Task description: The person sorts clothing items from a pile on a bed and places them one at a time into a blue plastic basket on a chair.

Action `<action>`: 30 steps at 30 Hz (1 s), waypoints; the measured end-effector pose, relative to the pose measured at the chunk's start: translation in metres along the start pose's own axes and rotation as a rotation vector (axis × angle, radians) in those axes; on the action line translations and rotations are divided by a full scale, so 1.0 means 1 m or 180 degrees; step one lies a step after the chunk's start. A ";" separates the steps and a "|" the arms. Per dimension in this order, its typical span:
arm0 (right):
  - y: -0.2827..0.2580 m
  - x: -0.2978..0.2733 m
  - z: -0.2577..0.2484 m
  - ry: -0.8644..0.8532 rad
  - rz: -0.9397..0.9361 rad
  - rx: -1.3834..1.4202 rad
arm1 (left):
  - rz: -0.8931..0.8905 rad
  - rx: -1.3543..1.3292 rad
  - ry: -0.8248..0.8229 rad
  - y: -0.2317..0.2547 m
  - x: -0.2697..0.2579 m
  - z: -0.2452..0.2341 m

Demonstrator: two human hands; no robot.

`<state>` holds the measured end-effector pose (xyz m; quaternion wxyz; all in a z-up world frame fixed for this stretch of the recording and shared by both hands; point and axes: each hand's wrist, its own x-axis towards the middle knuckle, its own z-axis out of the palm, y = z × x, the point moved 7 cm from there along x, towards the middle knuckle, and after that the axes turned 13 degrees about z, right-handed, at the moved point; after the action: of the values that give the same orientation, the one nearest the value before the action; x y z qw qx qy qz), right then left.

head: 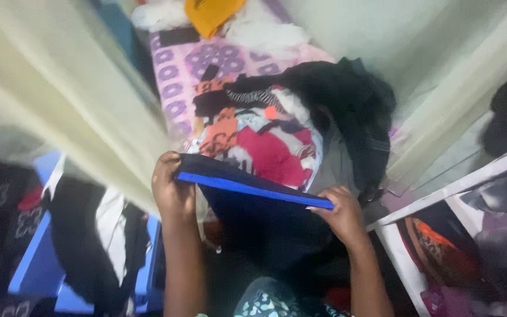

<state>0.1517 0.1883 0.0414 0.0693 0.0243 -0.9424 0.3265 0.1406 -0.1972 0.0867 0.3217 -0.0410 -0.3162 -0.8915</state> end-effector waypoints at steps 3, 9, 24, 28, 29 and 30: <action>-0.018 -0.016 -0.004 0.0046 -0.0244 -0.0138 | 0.0116 0.0107 -0.0012 0.034 -0.019 -0.016; -0.017 -0.023 -0.002 0.0764 -0.0049 -0.0518 | 0.0437 0.0496 -0.0030 0.092 -0.051 -0.045; -0.153 -0.061 0.187 -0.1812 0.0615 0.2172 | -0.1458 0.3314 -0.1783 0.078 -0.114 -0.063; -0.235 -0.092 0.195 -0.2346 -0.0393 0.2009 | -0.1272 0.2999 -0.2332 0.095 -0.131 -0.094; -0.248 -0.100 0.195 -0.2580 -0.0564 0.2074 | -0.1267 0.3008 -0.2316 0.105 -0.132 -0.109; -0.261 -0.106 0.195 -0.2802 -0.0733 0.2135 | -0.1296 0.3141 -0.2496 0.116 -0.131 -0.123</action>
<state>0.2583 -0.1369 0.0338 -0.3066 0.2815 -0.7183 0.5575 0.3297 -0.2663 0.0148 -0.0112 -0.1498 -0.7826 -0.6041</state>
